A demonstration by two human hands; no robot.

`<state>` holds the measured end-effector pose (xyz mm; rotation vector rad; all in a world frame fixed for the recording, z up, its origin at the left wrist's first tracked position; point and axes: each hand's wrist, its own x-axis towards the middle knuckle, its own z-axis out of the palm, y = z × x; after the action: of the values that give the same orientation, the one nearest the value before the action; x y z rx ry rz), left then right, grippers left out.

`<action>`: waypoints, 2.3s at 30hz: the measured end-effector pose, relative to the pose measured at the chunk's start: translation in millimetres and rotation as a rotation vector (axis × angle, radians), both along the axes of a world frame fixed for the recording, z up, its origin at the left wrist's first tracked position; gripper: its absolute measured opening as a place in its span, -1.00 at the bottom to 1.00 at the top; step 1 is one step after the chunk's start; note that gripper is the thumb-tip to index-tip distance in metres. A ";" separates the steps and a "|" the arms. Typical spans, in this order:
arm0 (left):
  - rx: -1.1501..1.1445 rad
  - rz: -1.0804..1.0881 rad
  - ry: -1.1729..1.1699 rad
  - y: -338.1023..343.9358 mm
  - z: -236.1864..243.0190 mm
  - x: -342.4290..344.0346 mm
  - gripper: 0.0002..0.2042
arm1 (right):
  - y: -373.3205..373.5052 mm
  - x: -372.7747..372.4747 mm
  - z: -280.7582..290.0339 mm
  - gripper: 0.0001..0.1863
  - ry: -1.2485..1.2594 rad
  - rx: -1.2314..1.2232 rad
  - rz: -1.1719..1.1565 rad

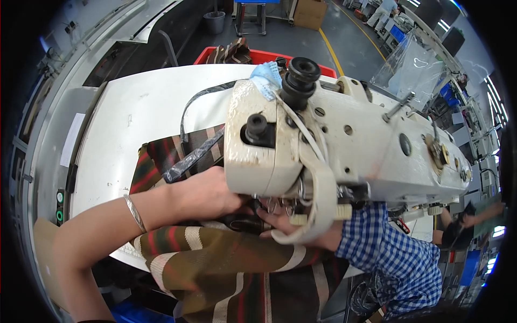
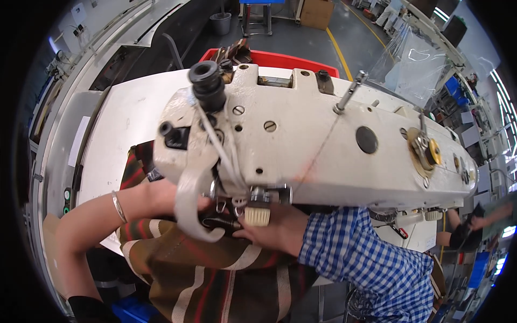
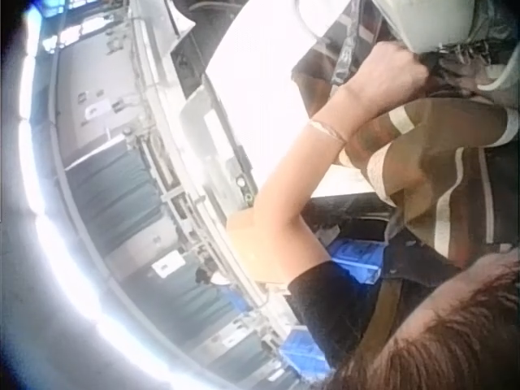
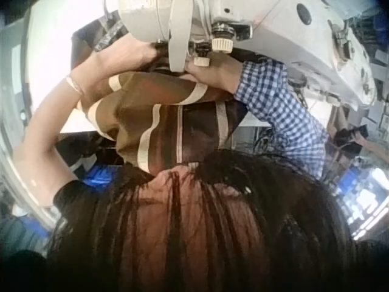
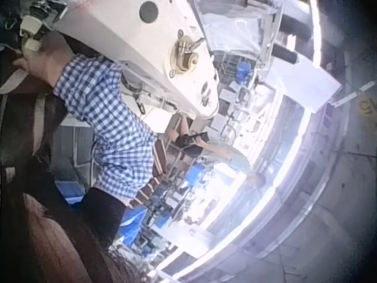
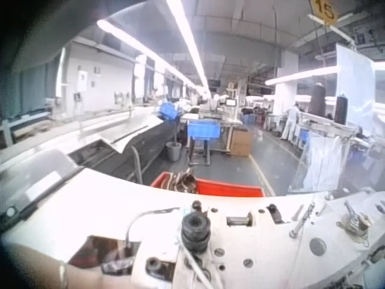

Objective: Sewing a striped fabric bag using an industrial sewing machine.

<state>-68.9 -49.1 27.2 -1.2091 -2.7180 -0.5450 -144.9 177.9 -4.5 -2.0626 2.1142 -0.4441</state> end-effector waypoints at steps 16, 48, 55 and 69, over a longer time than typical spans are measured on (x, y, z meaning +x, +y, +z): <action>-0.250 0.203 0.000 60.9 0.3 152.7 -0.52 | 62.8 131.6 44.0 -0.59 0.054 0.109 -0.188; -0.382 0.404 -0.022 54.3 11.2 161.4 -0.49 | 44.3 132.6 39.5 -0.13 0.293 0.286 -0.291; -0.194 0.142 0.142 58.1 4.4 161.2 -0.85 | 51.9 143.6 29.2 -0.25 0.551 0.341 -0.188; -0.784 0.381 0.201 106.1 -15.0 170.2 -0.56 | 48.2 127.1 18.1 -0.44 0.343 0.188 -0.093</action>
<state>101.3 57.1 12.2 -0.7265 -2.9274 0.7054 -17.8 226.1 13.6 -2.0563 2.3382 0.1067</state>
